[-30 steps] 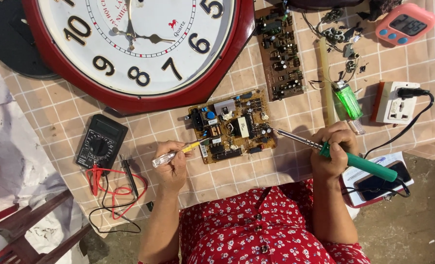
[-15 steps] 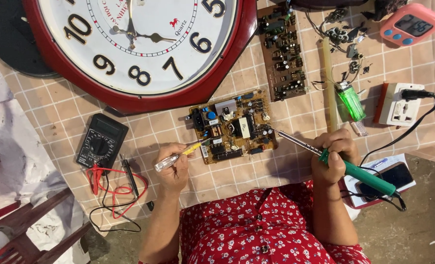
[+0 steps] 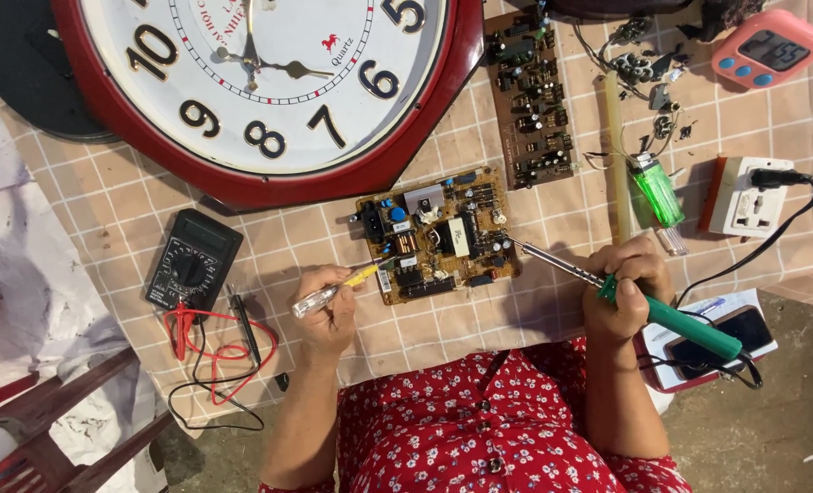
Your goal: The person is soldering electronic components onto a circuit board and then using a multimeter to test the connections.
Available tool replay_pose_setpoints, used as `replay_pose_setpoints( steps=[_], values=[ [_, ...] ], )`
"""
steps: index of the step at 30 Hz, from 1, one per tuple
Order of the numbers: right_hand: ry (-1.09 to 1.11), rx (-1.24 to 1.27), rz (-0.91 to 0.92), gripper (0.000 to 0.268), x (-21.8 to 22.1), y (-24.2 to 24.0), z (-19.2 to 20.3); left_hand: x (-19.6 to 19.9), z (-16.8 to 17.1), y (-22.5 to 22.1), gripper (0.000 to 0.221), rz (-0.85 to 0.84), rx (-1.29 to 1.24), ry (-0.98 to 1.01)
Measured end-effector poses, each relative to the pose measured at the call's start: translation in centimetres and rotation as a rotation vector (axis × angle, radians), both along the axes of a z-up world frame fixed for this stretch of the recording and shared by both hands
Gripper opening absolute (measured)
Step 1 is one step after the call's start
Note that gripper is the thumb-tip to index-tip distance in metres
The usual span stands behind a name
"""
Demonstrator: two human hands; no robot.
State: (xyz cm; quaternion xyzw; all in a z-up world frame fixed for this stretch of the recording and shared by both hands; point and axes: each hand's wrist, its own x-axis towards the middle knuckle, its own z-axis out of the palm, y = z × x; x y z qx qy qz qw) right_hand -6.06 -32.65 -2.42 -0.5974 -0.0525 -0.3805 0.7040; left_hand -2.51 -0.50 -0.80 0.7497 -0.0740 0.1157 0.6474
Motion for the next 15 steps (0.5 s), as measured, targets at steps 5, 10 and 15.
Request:
replay_pose_setpoints(
  steps=[5, 10, 15],
  values=[
    [-0.017, -0.019, 0.012, 0.021, 0.1, 0.1, 0.3, -0.1, 0.1, -0.1, 0.018, 0.022, -0.017, -0.003],
    [-0.018, -0.045, -0.033, 0.022, 0.0, 0.4, 0.9, -0.3, 0.4, -0.2, 0.017, 0.014, -0.037, 0.016],
    [-0.023, -0.038, -0.056, 0.023, -0.9, -0.2, 0.9, -1.0, 2.0, 0.0, 0.016, 0.035, -0.015, 0.060]
  ],
)
